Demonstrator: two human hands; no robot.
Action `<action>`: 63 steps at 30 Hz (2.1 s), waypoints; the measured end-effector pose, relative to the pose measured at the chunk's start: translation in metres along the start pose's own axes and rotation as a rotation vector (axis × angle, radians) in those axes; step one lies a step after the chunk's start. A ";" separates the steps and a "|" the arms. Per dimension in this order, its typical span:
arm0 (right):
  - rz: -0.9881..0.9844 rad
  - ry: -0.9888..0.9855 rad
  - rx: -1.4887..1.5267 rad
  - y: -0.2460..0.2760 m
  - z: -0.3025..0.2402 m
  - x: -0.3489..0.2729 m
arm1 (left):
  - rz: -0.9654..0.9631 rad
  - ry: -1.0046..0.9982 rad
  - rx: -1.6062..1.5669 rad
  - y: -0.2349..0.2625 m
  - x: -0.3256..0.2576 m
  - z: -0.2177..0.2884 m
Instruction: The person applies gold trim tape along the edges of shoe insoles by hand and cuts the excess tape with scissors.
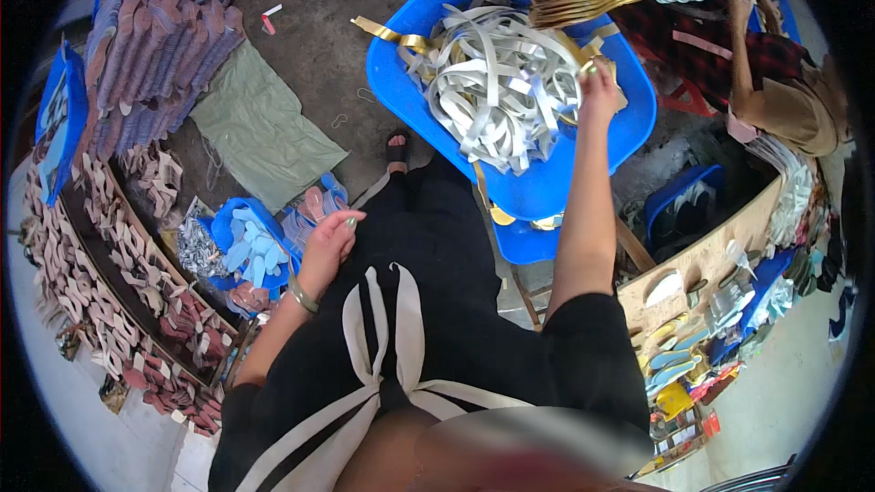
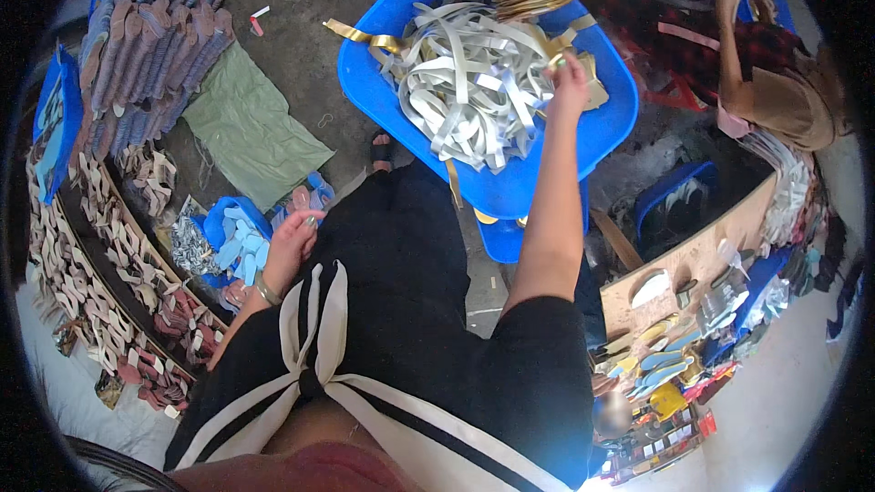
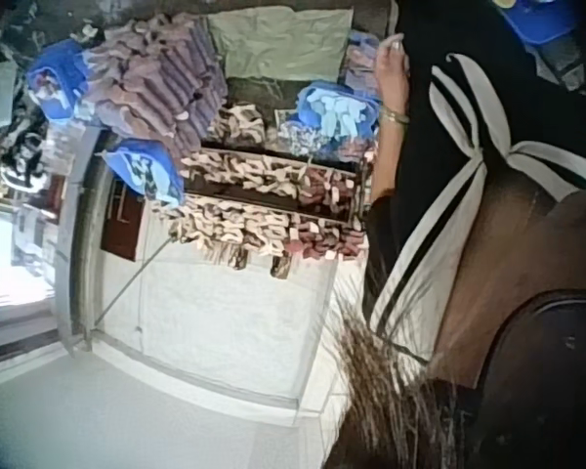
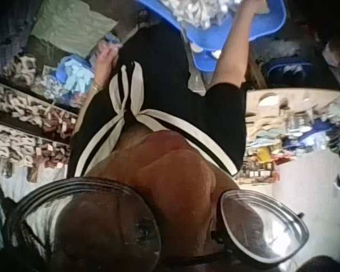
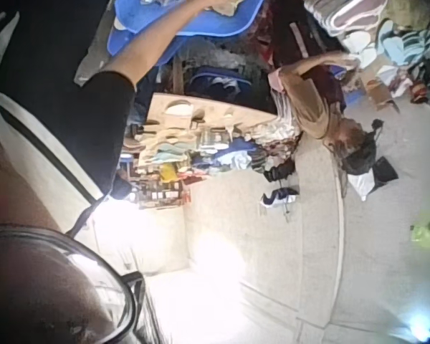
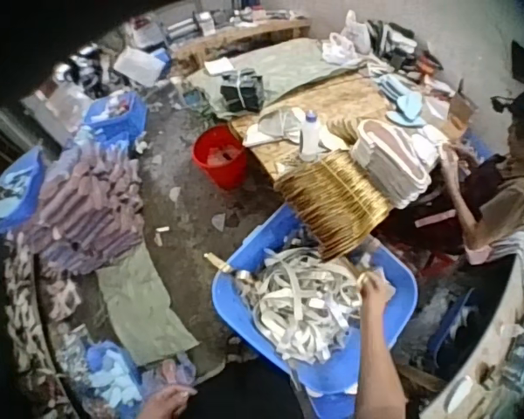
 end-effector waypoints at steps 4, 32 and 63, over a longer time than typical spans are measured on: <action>-0.332 0.084 -0.555 -0.063 -0.052 -0.149 | -0.138 -0.199 0.176 -0.036 0.005 0.047; 0.258 -0.041 -0.271 0.072 -0.062 -0.325 | -0.131 -0.553 -0.530 0.143 0.072 0.120; 0.730 0.874 0.240 0.382 -0.208 -0.742 | -0.536 -0.481 -0.415 -0.127 -0.009 -0.020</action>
Point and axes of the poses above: each hand's wrist, its own x-axis towards the middle knuckle, its own y-axis out of the back of the hand, z = x × y, the point moved 7 cm from there along x, towards the middle knuckle, and after that the axes turned 5 degrees about x, right-handed, at the moved point
